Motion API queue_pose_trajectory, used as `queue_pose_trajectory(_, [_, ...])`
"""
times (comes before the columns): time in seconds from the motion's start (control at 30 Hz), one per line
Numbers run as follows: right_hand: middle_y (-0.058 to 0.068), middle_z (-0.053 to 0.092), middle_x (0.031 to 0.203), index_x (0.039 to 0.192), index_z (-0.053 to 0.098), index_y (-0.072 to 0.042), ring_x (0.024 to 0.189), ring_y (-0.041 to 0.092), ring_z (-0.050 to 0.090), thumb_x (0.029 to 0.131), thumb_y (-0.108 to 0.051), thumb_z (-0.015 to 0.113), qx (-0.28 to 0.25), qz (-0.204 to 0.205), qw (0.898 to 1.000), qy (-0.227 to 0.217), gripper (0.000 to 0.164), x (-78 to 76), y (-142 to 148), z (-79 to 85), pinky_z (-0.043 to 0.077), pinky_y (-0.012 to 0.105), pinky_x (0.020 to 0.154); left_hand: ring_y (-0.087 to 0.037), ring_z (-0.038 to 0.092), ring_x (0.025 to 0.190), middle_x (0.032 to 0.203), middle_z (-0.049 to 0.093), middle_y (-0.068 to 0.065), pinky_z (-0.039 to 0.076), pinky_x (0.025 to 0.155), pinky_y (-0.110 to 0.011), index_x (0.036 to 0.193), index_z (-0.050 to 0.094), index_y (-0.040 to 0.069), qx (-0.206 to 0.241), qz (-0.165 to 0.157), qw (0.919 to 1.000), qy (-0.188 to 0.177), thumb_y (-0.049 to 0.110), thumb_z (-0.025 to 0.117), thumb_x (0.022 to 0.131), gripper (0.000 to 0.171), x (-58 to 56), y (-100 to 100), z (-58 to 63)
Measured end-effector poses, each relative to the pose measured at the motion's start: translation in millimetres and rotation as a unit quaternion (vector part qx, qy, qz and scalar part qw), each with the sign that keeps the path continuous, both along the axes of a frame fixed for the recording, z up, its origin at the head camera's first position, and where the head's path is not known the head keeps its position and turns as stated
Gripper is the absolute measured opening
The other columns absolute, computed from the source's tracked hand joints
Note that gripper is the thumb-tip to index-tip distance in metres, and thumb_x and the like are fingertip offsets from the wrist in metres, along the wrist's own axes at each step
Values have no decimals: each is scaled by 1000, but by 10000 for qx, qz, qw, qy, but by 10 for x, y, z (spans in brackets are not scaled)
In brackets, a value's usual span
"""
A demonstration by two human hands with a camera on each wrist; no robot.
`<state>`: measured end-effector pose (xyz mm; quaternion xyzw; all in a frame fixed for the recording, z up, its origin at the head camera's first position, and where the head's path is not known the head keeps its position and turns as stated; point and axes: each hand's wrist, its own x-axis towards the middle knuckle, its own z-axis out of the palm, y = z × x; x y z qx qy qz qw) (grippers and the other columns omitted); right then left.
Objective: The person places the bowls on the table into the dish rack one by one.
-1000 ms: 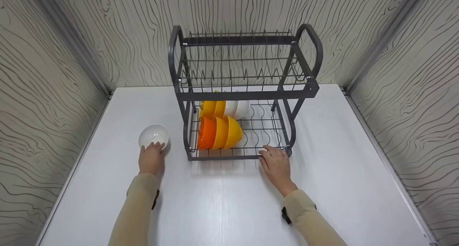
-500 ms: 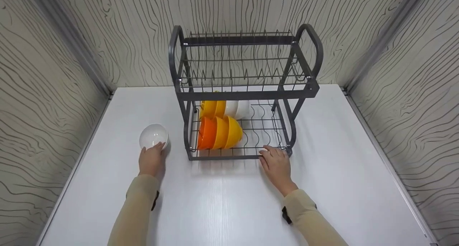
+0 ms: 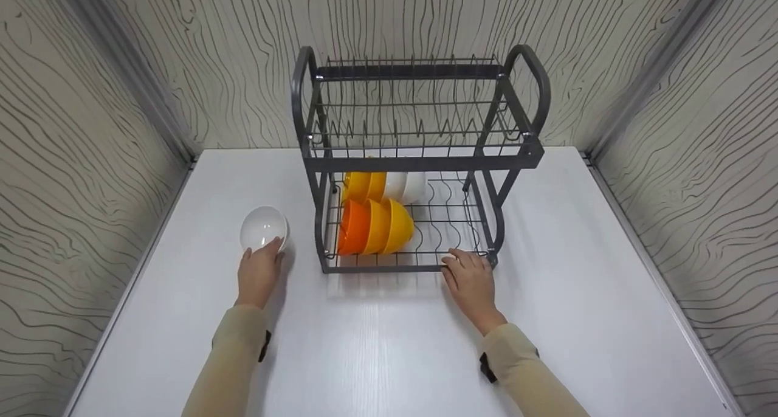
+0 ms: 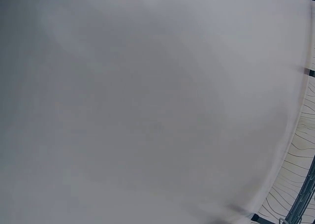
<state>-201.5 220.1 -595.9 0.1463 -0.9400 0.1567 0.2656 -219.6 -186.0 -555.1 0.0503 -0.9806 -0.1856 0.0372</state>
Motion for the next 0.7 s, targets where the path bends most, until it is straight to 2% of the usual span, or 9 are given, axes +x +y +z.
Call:
queue_pose_trajectory(0.23, [2, 63, 112, 99, 66, -17, 104, 23, 56, 84, -24, 66, 9, 18, 10000, -10, 17, 8, -1, 5, 41, 40, 86, -30, 53, 120, 133, 53, -8, 23, 113, -52, 130, 51, 9, 295, -7, 9992, 265, 18, 54, 92, 39, 101, 82, 118])
queue_pose_trajectory(0.53, [2, 63, 111, 99, 66, -17, 104, 22, 56, 85, -26, 64, 25, 32, 10000, 34, 16, 6, 4, -17, 41, 39, 85, -31, 56, 116, 126, 58, -12, 28, 111, -51, 129, 53, 7, 528, -100, 9939, 966, 16, 58, 90, 40, 219, 219, 219])
queue_pose_trajectory(0.7, [2, 63, 111, 98, 66, -17, 104, 22, 56, 85, -26, 64, 18, 38, 10000, 45, 16, -3, 4, -13, 41, 39, 86, -29, 54, 119, 129, 57, -9, 27, 112, -49, 129, 53, 8, 688, -54, 9923, 1025, 17, 57, 90, 40, 261, 311, 300])
